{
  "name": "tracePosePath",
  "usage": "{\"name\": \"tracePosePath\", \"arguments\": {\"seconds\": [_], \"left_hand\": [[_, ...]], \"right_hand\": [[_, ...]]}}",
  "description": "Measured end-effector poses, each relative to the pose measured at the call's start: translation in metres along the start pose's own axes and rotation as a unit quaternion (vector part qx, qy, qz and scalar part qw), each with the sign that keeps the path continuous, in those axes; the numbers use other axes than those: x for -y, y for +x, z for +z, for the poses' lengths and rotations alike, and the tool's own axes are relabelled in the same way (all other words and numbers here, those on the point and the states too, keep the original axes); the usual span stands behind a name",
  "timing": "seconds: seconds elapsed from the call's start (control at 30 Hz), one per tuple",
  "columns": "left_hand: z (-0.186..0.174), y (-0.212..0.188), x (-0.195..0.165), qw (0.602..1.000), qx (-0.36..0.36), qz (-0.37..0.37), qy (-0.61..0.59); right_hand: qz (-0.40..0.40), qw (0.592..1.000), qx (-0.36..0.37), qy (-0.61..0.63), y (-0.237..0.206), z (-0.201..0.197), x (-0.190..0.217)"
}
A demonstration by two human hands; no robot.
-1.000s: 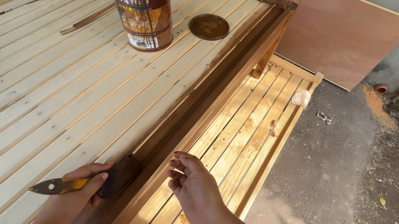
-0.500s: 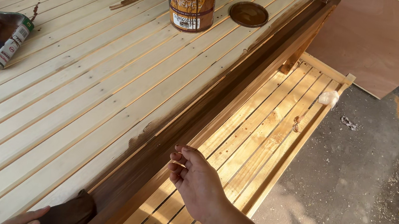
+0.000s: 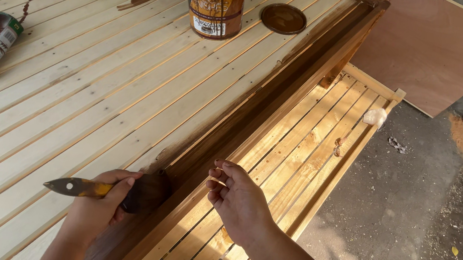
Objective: The person applies dark wood stain to the frame of a slatted wooden surface using a foam brush. They repeatedly dip the brush into a can of stain and spread it along the edges, occasionally using the lid as a small reservoir.
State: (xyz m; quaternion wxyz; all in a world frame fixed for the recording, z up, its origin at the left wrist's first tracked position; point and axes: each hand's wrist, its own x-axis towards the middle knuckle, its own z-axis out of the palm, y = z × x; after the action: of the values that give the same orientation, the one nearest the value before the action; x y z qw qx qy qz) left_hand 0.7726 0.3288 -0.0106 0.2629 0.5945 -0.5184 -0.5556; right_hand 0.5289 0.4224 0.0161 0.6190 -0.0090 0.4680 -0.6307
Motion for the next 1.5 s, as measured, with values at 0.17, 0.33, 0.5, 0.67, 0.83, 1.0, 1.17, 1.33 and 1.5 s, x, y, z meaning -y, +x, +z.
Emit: {"name": "tracePosePath", "arguments": {"seconds": [0.17, 0.33, 0.5, 0.67, 0.83, 1.0, 1.17, 1.33, 1.5], "left_hand": [[-0.039, -0.021, 0.016, 0.997, 0.046, -0.022, 0.053], [-0.108, -0.070, 0.054, 0.991, 0.006, -0.094, 0.092], [-0.197, -0.122, 0.091, 0.965, 0.001, -0.171, 0.198], [-0.238, -0.113, 0.124, 0.983, -0.125, -0.135, 0.028], [-0.201, -0.057, 0.100, 0.995, -0.071, -0.034, -0.059], [-0.077, 0.005, 0.017, 0.998, -0.052, -0.024, 0.040], [0.053, 0.054, -0.094, 1.000, -0.022, -0.008, -0.004], [0.173, 0.136, -0.189, 0.987, 0.009, 0.153, 0.041], [0.287, 0.239, -0.249, 0.954, -0.004, 0.301, 0.013]], "right_hand": [[0.019, 0.999, 0.011, -0.036, 0.007, 0.025, -0.006], [0.042, 0.998, 0.033, -0.046, 0.011, 0.044, -0.020], [0.059, 0.996, 0.047, -0.054, 0.014, 0.055, -0.037], [0.055, 0.996, 0.062, -0.028, 0.018, 0.054, -0.041], [0.029, 0.999, 0.037, -0.019, 0.024, 0.038, -0.015], [-0.030, 0.999, 0.020, 0.021, 0.045, 0.007, 0.047], [-0.074, 0.996, -0.015, 0.043, 0.091, -0.031, 0.126], [-0.112, 0.991, -0.038, 0.062, 0.158, -0.071, 0.231], [-0.147, 0.985, -0.033, 0.090, 0.220, -0.107, 0.321]]}}
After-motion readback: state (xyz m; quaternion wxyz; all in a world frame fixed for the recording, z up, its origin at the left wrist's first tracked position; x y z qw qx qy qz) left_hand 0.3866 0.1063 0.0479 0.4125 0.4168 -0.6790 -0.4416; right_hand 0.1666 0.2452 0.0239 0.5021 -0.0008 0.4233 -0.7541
